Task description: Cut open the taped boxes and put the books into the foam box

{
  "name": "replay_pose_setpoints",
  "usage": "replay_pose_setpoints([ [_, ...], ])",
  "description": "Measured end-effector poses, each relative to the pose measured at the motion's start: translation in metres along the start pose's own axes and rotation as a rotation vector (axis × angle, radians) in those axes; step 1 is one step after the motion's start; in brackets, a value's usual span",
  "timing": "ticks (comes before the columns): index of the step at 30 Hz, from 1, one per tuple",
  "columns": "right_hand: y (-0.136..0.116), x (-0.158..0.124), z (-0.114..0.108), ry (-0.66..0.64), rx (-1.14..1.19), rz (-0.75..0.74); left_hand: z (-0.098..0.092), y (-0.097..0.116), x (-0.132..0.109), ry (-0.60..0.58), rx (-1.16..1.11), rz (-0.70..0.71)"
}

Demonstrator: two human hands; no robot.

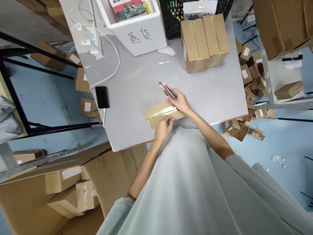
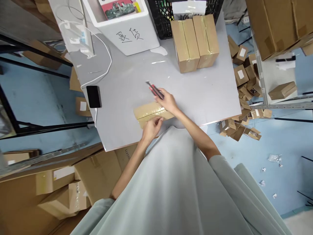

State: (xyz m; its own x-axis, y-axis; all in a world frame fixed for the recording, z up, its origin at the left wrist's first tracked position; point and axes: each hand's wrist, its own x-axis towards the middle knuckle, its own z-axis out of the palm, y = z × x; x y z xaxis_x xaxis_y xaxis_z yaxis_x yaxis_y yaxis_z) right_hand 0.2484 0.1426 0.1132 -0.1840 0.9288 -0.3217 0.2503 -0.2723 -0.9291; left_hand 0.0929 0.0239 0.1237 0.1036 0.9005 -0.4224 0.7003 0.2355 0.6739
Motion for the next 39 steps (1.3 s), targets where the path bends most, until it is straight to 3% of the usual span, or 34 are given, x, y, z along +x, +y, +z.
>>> replay_pose_setpoints([
  [3, 0.034, -0.033, -0.049, 0.214, 0.104, 0.034, -0.004, 0.008, 0.027, 0.214, 0.085, 0.136],
  [5, 0.058, -0.054, -0.067, 0.265, 0.142, 0.102, -0.002, 0.011, 0.051, 0.228, 0.167, 0.206],
  [7, 0.078, -0.072, -0.069, 0.256, 0.190, 0.174, 0.001, 0.013, 0.072, 0.173, 0.254, 0.223],
  [12, 0.100, -0.096, -0.041, 0.157, 0.343, 0.287, 0.003, 0.012, 0.100, -0.006, 0.408, 0.237],
  [16, 0.104, -0.103, -0.036, 0.130, 0.312, 0.278, 0.011, 0.008, 0.100, 0.007, 0.416, 0.262],
  [24, 0.101, -0.089, -0.068, -0.004, 0.093, 0.149, 0.037, -0.014, 0.086, 0.129, 0.405, 0.266],
  [32, 0.094, -0.078, -0.079, -0.059, 0.130, 0.138, 0.035, -0.011, 0.080, 0.130, 0.442, 0.230],
  [39, 0.085, -0.071, -0.087, -0.134, -0.050, 0.008, 0.035, -0.009, 0.076, 0.151, 0.423, 0.190],
])
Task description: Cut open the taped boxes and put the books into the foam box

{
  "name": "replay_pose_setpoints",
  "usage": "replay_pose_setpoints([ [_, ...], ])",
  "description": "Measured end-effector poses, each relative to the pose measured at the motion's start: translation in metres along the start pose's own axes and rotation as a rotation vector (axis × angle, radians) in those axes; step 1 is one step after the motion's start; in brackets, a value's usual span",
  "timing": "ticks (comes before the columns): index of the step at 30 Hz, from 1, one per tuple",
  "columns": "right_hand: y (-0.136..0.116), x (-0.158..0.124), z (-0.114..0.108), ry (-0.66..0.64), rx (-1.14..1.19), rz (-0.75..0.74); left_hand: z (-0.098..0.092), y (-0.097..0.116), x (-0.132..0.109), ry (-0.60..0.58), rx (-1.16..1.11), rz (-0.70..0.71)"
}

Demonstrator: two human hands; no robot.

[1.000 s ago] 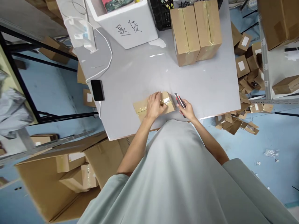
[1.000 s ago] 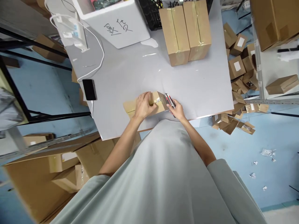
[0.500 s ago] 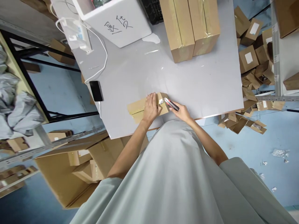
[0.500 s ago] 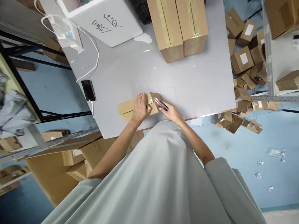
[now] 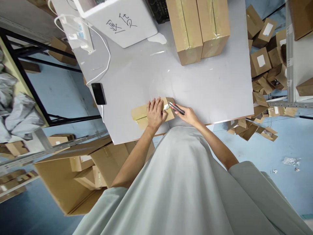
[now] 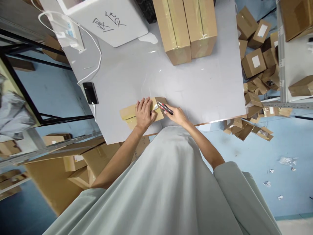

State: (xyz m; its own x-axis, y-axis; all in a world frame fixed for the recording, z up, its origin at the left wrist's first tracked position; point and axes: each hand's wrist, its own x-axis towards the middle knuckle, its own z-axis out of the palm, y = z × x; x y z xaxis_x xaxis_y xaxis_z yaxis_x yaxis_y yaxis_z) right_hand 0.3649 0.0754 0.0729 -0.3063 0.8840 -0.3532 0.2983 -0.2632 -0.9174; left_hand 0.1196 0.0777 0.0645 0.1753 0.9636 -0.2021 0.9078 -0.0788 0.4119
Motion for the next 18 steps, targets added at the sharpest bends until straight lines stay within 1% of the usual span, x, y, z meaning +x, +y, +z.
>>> replay_pose_setpoints([
  [2, -0.001, 0.002, -0.006, -0.032, -0.022, -0.030, 0.000, 0.000, 0.001, -0.005, -0.017, -0.001],
  [5, 0.001, 0.001, -0.017, -0.122, -0.052, -0.061, 0.000, -0.001, 0.002, -0.008, -0.030, -0.003],
  [8, 0.003, -0.007, -0.024, -0.173, -0.074, -0.028, 0.002, -0.003, 0.000, -0.006, -0.023, 0.005],
  [14, 0.004, -0.027, -0.025, -0.182, -0.052, 0.036, 0.006, -0.003, -0.009, -0.032, 0.002, 0.051],
  [16, 0.004, -0.032, -0.022, -0.162, -0.051, 0.063, 0.002, -0.002, -0.009, -0.046, 0.008, 0.077],
  [18, 0.003, -0.037, -0.018, -0.126, -0.035, 0.068, -0.007, -0.002, -0.006, -0.072, 0.005, 0.118],
])
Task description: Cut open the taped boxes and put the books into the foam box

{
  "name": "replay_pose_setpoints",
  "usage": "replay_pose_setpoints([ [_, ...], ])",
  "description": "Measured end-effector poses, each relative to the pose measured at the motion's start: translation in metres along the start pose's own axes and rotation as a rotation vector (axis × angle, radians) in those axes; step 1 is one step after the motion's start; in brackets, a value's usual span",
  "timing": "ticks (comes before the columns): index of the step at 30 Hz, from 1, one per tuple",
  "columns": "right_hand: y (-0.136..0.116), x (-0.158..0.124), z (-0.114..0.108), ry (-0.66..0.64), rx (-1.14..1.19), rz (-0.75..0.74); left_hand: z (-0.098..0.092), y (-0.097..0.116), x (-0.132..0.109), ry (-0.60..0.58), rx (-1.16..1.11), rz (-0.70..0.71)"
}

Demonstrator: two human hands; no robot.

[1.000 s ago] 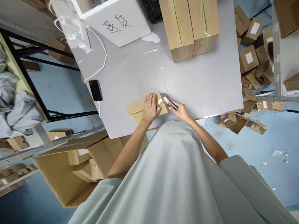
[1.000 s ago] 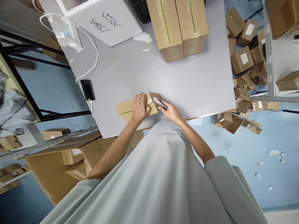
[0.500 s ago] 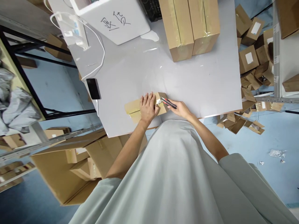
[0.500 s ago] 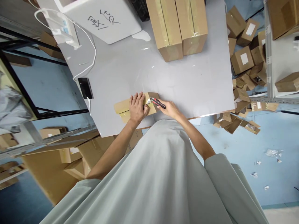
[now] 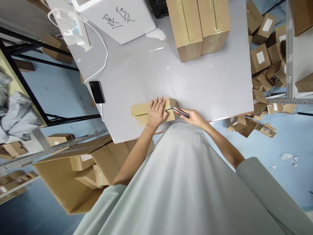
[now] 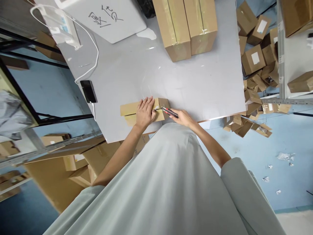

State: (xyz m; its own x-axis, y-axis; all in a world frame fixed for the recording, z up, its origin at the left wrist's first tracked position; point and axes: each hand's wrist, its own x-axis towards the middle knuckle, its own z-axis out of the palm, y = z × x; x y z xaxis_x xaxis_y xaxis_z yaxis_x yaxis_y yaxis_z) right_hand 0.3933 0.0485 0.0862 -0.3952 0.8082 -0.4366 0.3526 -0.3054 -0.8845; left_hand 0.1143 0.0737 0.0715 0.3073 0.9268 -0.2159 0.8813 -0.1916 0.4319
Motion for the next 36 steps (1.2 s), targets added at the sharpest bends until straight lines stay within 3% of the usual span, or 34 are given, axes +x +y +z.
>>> replay_pose_setpoints([
  [4, 0.000, -0.008, 0.012, 0.065, 0.050, -0.019, -0.023, -0.005, 0.002, 0.016, -0.022, 0.024],
  [7, 0.002, -0.012, 0.019, 0.119, 0.106, 0.045, -0.035, -0.011, -0.002, 0.098, 0.032, -0.079],
  [9, 0.002, -0.013, 0.021, 0.148, 0.134, 0.080, -0.038, -0.012, -0.007, 0.089, 0.083, -0.149],
  [12, 0.003, -0.012, 0.023, 0.146, 0.114, 0.068, -0.036, -0.006, -0.019, -0.004, 0.097, -0.142],
  [17, 0.003, -0.011, 0.022, 0.139, 0.068, -0.001, -0.026, 0.007, -0.042, -0.073, 0.046, 0.073],
  [24, 0.009, -0.009, 0.026, 0.103, -0.078, -0.032, -0.017, -0.004, -0.037, -0.111, 0.082, 0.217],
  [28, 0.017, -0.011, 0.028, 0.096, -0.115, -0.033, -0.014, -0.007, -0.030, -0.124, 0.059, 0.230],
  [33, 0.026, -0.034, 0.038, 0.050, -0.098, -0.056, -0.014, -0.005, -0.031, -0.152, 0.064, 0.217],
  [36, 0.031, -0.050, 0.045, 0.117, -0.102, -0.041, -0.013, 0.001, -0.037, -0.137, 0.062, 0.218],
])
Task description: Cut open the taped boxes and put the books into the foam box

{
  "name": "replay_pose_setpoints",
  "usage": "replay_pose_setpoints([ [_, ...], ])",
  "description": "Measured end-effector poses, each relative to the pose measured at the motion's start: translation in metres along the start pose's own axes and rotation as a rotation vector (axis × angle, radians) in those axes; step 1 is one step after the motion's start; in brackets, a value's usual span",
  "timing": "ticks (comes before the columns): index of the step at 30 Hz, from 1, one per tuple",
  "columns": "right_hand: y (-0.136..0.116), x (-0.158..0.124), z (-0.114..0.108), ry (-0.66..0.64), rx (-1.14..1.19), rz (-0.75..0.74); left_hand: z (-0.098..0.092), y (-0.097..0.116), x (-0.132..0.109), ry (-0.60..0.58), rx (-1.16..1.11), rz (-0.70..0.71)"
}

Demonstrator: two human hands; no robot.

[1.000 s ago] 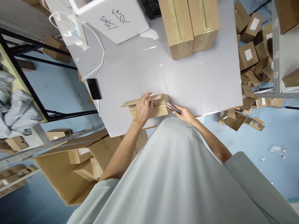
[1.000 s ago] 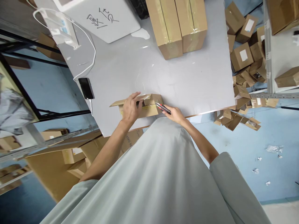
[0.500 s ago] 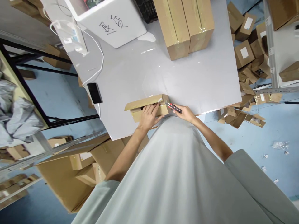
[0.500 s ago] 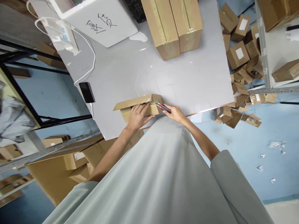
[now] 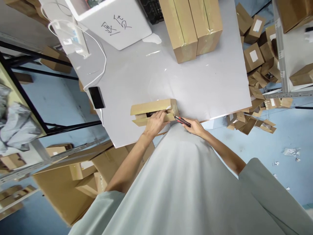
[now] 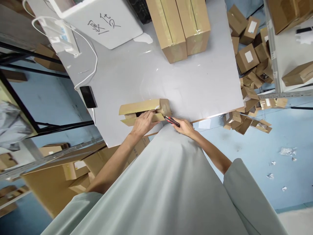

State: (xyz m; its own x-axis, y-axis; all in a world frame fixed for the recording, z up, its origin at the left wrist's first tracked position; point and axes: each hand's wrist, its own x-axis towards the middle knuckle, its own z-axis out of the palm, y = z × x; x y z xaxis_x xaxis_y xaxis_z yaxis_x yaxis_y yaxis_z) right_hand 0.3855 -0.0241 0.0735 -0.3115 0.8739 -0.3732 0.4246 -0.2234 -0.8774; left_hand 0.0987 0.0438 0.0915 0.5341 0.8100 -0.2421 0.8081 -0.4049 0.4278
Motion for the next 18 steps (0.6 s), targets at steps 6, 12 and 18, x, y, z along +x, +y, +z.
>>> replay_pose_setpoints([
  [6, 0.009, 0.001, -0.010, 0.265, -0.042, 0.266, -0.009, -0.004, -0.026, 0.301, -0.085, -0.133],
  [12, -0.026, 0.043, -0.014, 0.315, 0.018, 0.273, -0.030, -0.078, -0.049, 0.496, -0.171, -0.546],
  [18, -0.060, 0.087, 0.009, 0.242, -0.070, 0.315, -0.022, -0.108, -0.048, 0.162, -0.556, -0.757],
])
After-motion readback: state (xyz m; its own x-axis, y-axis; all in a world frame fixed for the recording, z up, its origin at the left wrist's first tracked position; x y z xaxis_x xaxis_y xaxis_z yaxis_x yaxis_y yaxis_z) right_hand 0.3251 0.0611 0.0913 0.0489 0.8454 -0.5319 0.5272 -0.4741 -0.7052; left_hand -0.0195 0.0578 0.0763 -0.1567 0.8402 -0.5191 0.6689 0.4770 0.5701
